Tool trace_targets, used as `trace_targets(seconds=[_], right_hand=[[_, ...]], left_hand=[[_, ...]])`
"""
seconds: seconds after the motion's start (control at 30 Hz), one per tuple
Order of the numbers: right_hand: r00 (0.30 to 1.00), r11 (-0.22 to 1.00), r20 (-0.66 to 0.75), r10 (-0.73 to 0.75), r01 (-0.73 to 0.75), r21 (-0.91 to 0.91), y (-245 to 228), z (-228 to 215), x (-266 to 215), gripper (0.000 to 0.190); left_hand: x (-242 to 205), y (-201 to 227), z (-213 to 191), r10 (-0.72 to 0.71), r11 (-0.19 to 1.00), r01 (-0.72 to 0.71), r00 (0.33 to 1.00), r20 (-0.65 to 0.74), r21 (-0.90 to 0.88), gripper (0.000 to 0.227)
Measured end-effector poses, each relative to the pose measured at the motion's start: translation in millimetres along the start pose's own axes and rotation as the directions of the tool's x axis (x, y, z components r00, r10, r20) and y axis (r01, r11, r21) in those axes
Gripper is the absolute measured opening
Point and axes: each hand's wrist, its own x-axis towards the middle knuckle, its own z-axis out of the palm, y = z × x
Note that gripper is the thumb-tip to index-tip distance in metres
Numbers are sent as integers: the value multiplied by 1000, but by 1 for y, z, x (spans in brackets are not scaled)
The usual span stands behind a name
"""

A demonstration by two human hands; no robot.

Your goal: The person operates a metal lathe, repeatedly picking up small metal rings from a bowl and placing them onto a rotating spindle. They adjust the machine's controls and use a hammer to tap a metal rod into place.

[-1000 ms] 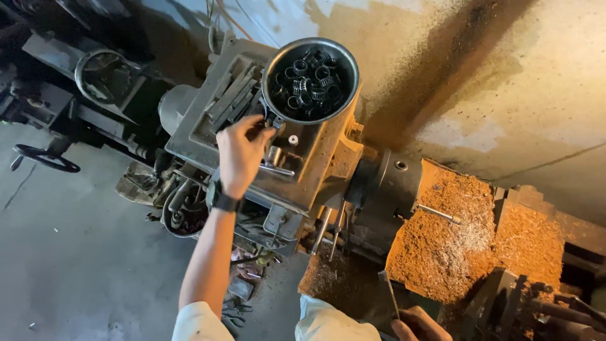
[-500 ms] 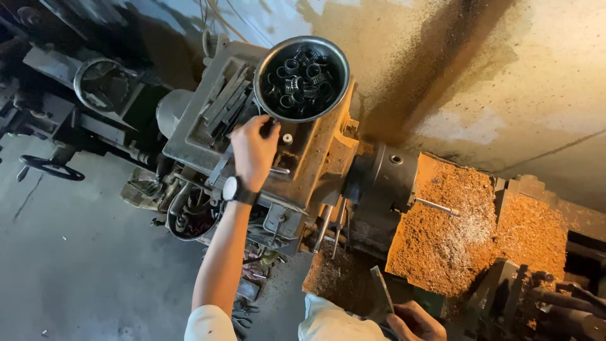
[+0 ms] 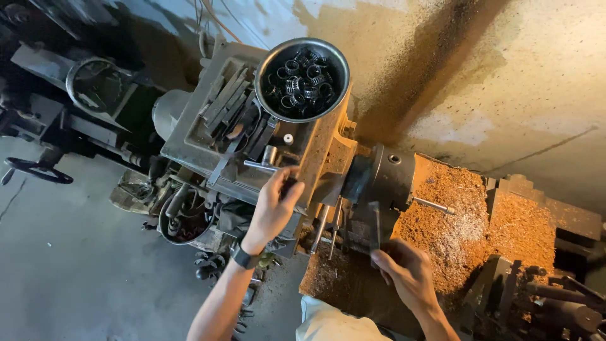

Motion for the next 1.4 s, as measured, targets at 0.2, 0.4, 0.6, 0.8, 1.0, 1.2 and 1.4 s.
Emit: trace_targets(seconds=[0.2,0.4,0.6,0.8,1.0,1.2,1.4], right_hand=[[984,976,120,-130,106,190,-22,24,11,23],[980,972,169,-106,67,224,4,31,7,23],[993,972,114,-2,-25,234,18,20,4,25],[994,971,105,-17,-8,238,24,19,18,24],[992,996,100,-83,78,50,-46,41,46,32],[912,884,325,-250,352,-307,-188,146,91,31],[926,909,159,-342,369,-194,-233,235,173,25]], left_hand=[[80,25,-54,268,933,-184,928,-257,310,39],[168,13,-70,-280,928,315,942,-183,199,44],[202,-17,-71,-278,938,318,929,-245,141,27],[186,54,-106,-129,990,98,925,-356,-104,13],[90,156,-201,-15,1000,12,887,-462,-10,23],[14,119,-235,48,997,-78,813,-580,-27,30],[-41,89,-242,-138,989,76,783,-606,-128,24]])
